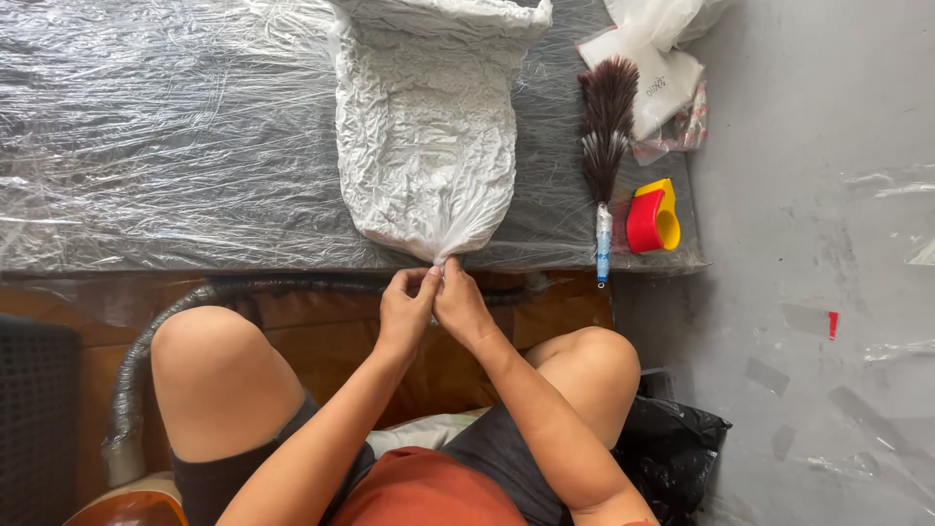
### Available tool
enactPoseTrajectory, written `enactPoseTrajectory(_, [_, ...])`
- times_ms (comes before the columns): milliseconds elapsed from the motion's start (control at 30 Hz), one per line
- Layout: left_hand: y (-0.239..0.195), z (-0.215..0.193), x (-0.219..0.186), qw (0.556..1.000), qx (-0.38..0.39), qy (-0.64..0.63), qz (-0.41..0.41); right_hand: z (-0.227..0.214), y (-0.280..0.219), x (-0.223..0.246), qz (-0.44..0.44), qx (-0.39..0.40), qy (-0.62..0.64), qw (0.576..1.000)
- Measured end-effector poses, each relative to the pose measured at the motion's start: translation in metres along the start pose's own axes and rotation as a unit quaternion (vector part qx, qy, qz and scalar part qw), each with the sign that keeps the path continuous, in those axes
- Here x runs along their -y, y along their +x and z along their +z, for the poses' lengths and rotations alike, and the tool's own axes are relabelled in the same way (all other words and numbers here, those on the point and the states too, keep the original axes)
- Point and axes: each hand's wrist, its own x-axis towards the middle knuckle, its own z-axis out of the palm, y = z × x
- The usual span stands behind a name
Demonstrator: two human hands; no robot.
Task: The person wraps a white pillow in bubble wrap, rolls it tightly, and secures the bundle with tape. They use a handheld vacuum to compress the pillow before wrapping and then apply tape to seal the package.
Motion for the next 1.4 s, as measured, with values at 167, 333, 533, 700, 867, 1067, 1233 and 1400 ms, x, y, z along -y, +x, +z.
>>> enactPoseTrajectory(167, [0.005, 0.006, 0.001, 0.999, 0.014, 0.003, -0.031, -0.003, -0.002, -0.007, -0.005, 0.0, -0.075, 0.997])
enactPoseTrajectory(333, [0.008, 0.011, 0.006, 0.999, 0.016, -0.004, -0.037, -0.006, -0.007, -0.002, 0.006, -0.007, -0.161, 0.987])
enactPoseTrajectory(533, [0.005, 0.009, -0.002, 0.993, 0.047, -0.075, -0.084, 0.011, -0.005, -0.024, -0.05, -0.068, -0.284, 0.955])
enactPoseTrajectory(700, [0.009, 0.012, 0.001, 0.995, 0.047, -0.064, -0.067, 0.013, -0.014, -0.022, -0.052, -0.038, -0.288, 0.956])
enactPoseTrajectory(867, [0.01, 0.014, 0.006, 0.997, 0.036, -0.051, -0.053, 0.014, -0.033, -0.017, -0.043, -0.099, -0.181, 0.978])
enactPoseTrajectory(1067, [-0.002, 0.012, -0.008, 0.995, 0.029, -0.071, -0.069, 0.018, -0.046, -0.015, -0.131, -0.186, -0.254, 0.94])
enactPoseTrajectory(1233, [0.008, 0.015, 0.009, 0.995, 0.027, -0.071, -0.068, 0.029, -0.057, -0.002, -0.207, -0.223, -0.334, 0.892])
enactPoseTrajectory(1400, [-0.018, -0.001, -0.039, 0.993, 0.044, -0.051, -0.094, 0.058, -0.056, -0.014, -0.136, -0.245, -0.402, 0.872])
